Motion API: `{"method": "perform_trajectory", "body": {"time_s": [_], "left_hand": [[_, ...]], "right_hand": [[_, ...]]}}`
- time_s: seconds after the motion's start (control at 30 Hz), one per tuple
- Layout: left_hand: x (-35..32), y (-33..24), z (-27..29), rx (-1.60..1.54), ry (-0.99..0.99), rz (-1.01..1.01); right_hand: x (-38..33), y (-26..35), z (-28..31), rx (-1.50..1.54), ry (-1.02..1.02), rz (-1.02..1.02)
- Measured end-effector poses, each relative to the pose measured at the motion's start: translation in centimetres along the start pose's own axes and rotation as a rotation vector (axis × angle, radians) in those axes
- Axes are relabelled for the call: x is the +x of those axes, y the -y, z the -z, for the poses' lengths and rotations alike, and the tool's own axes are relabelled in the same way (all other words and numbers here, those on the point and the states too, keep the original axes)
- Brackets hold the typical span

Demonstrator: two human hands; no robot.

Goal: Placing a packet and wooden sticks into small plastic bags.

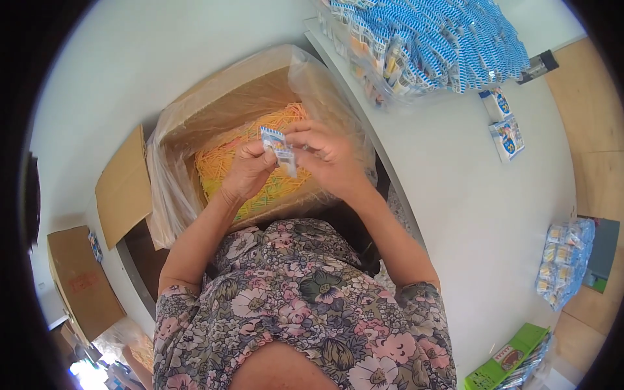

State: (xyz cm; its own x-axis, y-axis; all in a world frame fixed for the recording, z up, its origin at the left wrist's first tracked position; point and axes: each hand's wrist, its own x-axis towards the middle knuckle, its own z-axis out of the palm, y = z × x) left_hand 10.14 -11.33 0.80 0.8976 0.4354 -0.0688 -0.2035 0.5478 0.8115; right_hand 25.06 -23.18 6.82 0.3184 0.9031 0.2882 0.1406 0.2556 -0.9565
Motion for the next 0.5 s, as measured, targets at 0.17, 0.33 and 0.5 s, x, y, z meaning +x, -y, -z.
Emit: {"method": "perform_trajectory", "body": {"time_s": [0.17,0.33,0.5], "left_hand": [[-0.1,0.2,0.1,-0.077,0.034,-0.038],[-0.2,0.5,0.5,-0.173,-0.068,-0.068],[0.0,0.4,0.2,-0.188,-0.088,-0.054]], "right_hand": [[0.0,-0.2,-1.7,-0.081,-0.054,-0.057],[0.2,-1.3,-2.0,-0.293,-0.089,0.151],[0.1,-1.6,-2.9,-0.352,-0.168,0.155]]}}
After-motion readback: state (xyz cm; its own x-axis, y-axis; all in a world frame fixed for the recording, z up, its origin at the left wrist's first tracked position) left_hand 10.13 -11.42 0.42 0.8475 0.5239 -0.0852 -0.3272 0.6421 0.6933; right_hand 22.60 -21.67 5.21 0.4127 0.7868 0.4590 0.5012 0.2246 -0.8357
